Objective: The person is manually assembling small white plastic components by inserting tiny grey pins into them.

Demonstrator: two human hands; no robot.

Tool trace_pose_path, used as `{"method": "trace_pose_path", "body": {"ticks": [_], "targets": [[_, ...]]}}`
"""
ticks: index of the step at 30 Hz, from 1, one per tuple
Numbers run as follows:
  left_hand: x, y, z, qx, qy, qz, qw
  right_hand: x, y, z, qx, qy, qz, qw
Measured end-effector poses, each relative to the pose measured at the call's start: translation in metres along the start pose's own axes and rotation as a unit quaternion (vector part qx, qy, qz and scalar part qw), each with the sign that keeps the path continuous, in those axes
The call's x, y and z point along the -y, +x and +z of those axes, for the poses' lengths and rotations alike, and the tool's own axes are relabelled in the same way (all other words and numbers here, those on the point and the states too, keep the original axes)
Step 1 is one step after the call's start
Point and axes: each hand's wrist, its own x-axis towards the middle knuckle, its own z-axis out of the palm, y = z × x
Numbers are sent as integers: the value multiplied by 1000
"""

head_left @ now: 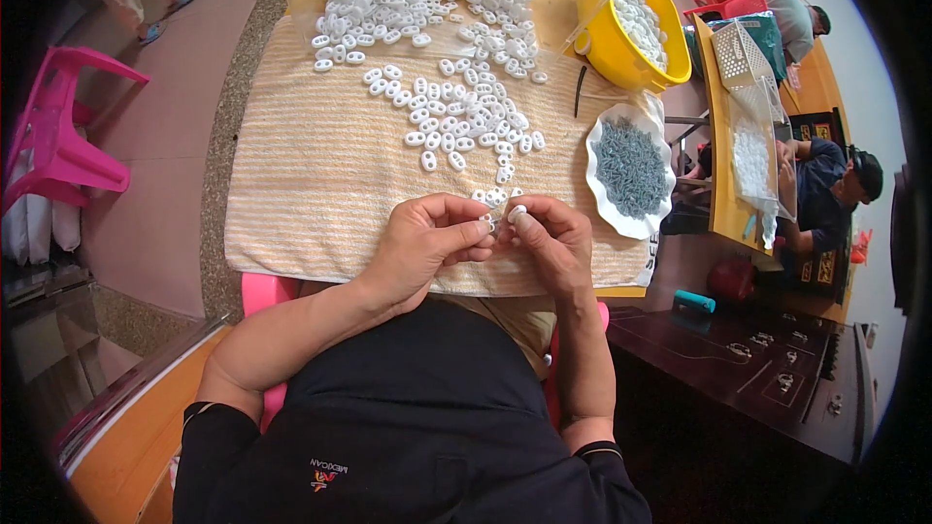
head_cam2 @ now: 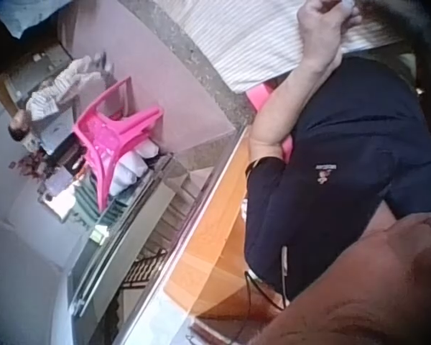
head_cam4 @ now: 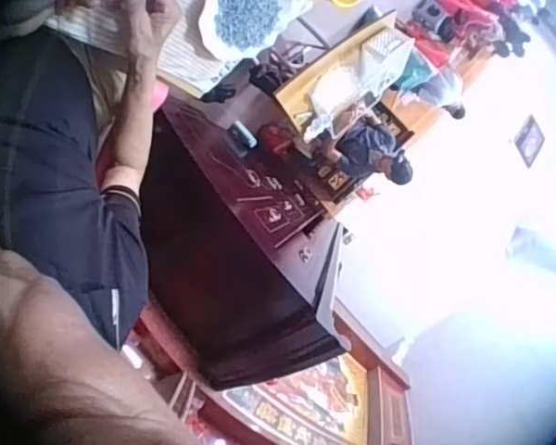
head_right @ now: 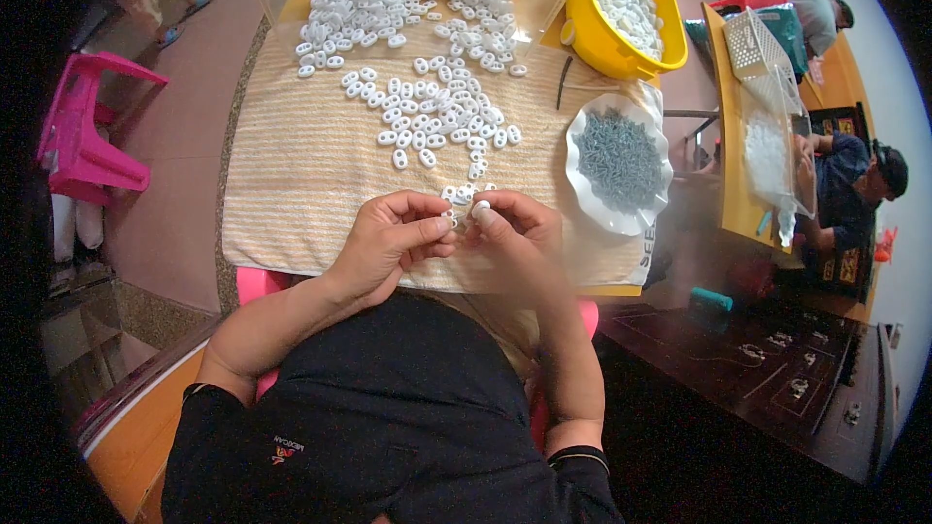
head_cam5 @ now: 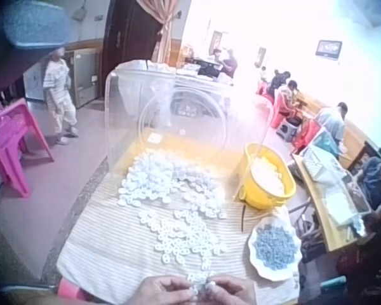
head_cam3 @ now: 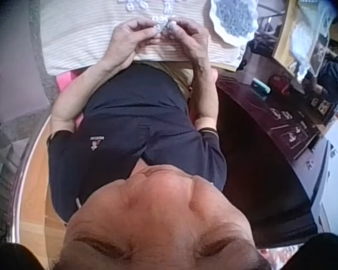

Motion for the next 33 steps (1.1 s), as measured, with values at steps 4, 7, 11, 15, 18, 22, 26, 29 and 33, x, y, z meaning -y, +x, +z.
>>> {"method": "trace_pose_path", "body": {"ticks": [4, 7, 11, 15, 18, 22, 26, 29, 33], "targets": [[-1, 0, -1, -2, 6, -3, 1000, 0, 0, 0, 2, 41, 17, 999], [-1, 0, 0, 3, 3, 1, 1000, 0, -1, -1, 16, 34, 18, 999], [-1, 0, 0, 7, -4, 1, 1000, 3, -2, 0, 15, 22, 27, 999], [-2, -1, 0, 5, -4, -1, 1000, 2, -2, 0, 21, 16, 22, 999], [-1, 0, 0, 4, -3, -2, 1000, 3, -2, 0, 14, 12, 26, 1000], [0, 0, -2, 7, -1, 3, 1000, 5, -2, 3, 5, -11, 23, 1000], [0, -1, 0, 2, -2, 8, 1000, 4, -3, 4, 10, -38, -3, 999], [0, 0, -1, 8, -6, 16, 1000, 7, -3, 8, 4, -42, -8, 999], [1, 0, -1, 8, -15, 25, 1000, 4, -4, 9, 2, -37, 6, 999]]}}
